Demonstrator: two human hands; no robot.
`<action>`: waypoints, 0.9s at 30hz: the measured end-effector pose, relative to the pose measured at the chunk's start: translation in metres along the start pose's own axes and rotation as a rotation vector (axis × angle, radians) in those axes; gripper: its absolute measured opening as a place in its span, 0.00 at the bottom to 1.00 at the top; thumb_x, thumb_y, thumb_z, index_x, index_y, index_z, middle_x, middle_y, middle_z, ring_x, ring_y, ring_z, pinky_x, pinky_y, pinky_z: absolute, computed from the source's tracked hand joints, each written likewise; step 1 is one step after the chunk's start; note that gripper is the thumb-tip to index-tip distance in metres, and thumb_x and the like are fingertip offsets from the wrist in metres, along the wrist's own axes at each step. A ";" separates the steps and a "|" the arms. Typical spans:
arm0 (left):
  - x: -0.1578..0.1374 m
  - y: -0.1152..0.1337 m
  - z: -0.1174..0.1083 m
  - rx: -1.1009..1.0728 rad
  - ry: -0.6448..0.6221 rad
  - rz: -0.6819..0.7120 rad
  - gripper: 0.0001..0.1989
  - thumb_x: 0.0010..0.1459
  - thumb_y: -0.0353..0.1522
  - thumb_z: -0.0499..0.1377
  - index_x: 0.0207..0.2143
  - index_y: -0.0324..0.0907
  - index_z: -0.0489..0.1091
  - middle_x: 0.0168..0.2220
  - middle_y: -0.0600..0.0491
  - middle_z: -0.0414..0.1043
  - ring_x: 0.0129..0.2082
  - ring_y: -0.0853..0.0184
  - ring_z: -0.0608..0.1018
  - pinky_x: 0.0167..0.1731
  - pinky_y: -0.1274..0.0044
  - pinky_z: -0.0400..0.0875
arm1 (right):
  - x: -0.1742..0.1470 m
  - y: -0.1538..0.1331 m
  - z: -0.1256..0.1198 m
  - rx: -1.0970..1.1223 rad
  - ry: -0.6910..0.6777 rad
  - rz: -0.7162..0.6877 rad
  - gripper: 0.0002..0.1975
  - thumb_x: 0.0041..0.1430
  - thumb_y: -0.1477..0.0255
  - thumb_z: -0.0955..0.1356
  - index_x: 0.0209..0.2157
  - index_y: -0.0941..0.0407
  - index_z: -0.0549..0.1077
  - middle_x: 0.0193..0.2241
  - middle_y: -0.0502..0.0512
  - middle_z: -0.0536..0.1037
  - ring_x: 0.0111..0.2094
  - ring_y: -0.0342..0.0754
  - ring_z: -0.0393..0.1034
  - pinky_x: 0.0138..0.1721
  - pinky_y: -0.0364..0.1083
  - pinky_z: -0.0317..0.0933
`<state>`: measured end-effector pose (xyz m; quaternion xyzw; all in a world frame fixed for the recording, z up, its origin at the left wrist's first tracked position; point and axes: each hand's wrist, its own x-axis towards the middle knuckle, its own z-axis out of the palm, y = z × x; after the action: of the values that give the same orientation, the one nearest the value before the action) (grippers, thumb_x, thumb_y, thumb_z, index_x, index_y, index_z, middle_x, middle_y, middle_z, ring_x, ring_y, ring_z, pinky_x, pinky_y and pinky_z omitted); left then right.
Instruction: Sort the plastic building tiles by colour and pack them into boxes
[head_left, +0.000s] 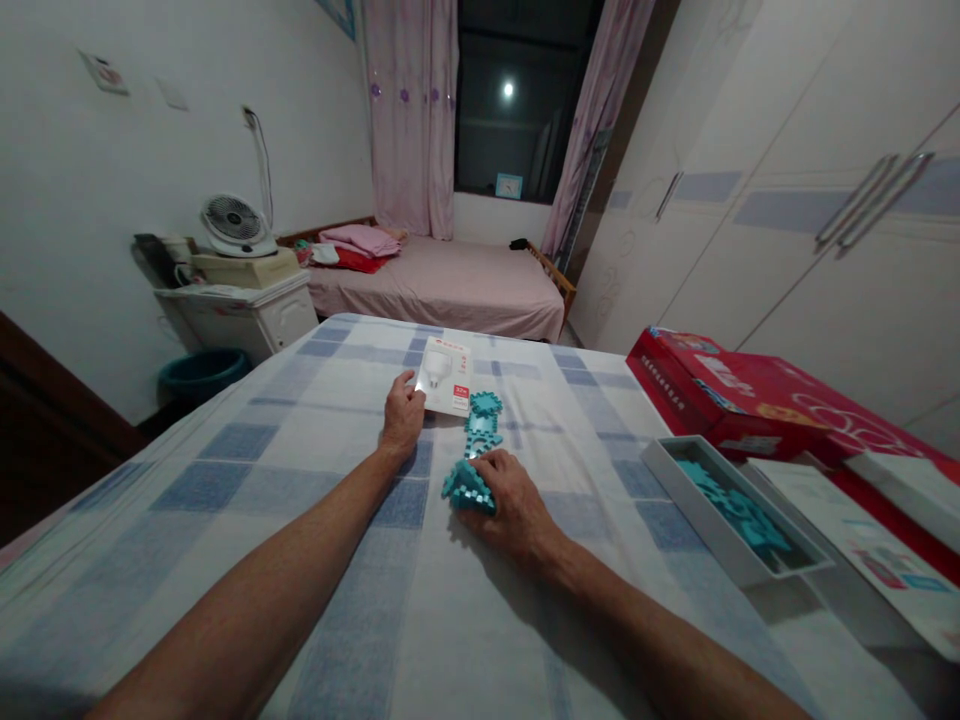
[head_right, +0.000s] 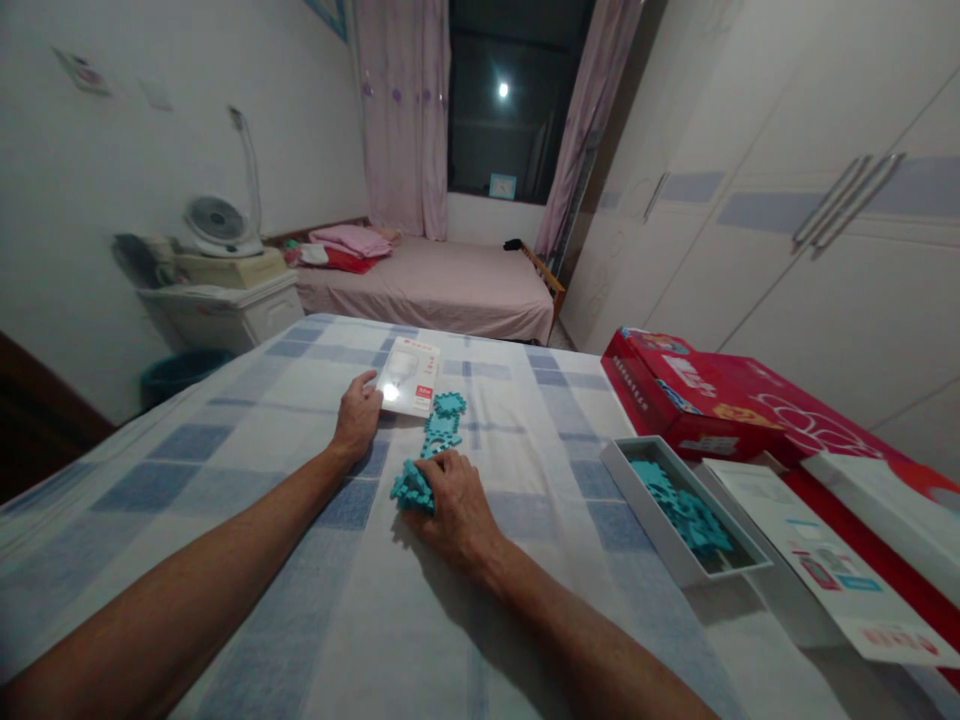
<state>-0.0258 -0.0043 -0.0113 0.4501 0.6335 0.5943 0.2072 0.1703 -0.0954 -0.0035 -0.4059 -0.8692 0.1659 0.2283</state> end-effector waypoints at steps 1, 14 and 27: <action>0.000 0.001 0.000 0.002 0.002 -0.001 0.25 0.47 0.27 0.50 0.50 0.33 0.65 0.28 0.52 0.71 0.30 0.66 0.72 0.33 0.77 0.66 | 0.000 0.000 0.001 0.043 0.017 0.000 0.20 0.49 0.72 0.69 0.46 0.54 0.69 0.44 0.57 0.68 0.47 0.51 0.63 0.47 0.52 0.60; 0.000 0.002 -0.002 0.014 -0.048 -0.008 0.28 0.46 0.30 0.50 0.52 0.32 0.63 0.26 0.54 0.68 0.26 0.67 0.70 0.29 0.76 0.66 | -0.026 0.009 -0.063 0.437 0.297 0.235 0.14 0.50 0.75 0.66 0.41 0.55 0.69 0.39 0.53 0.71 0.41 0.48 0.67 0.44 0.49 0.62; 0.002 -0.001 -0.004 0.094 -0.048 -0.012 0.27 0.46 0.30 0.53 0.52 0.35 0.64 0.29 0.49 0.71 0.30 0.61 0.73 0.33 0.71 0.69 | -0.140 0.124 -0.188 -0.159 0.458 0.641 0.24 0.45 0.55 0.68 0.40 0.58 0.72 0.40 0.60 0.73 0.42 0.56 0.68 0.43 0.53 0.62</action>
<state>-0.0303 -0.0044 -0.0104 0.4700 0.6582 0.5515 0.2045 0.4274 -0.1092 0.0592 -0.6995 -0.6352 0.0661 0.3208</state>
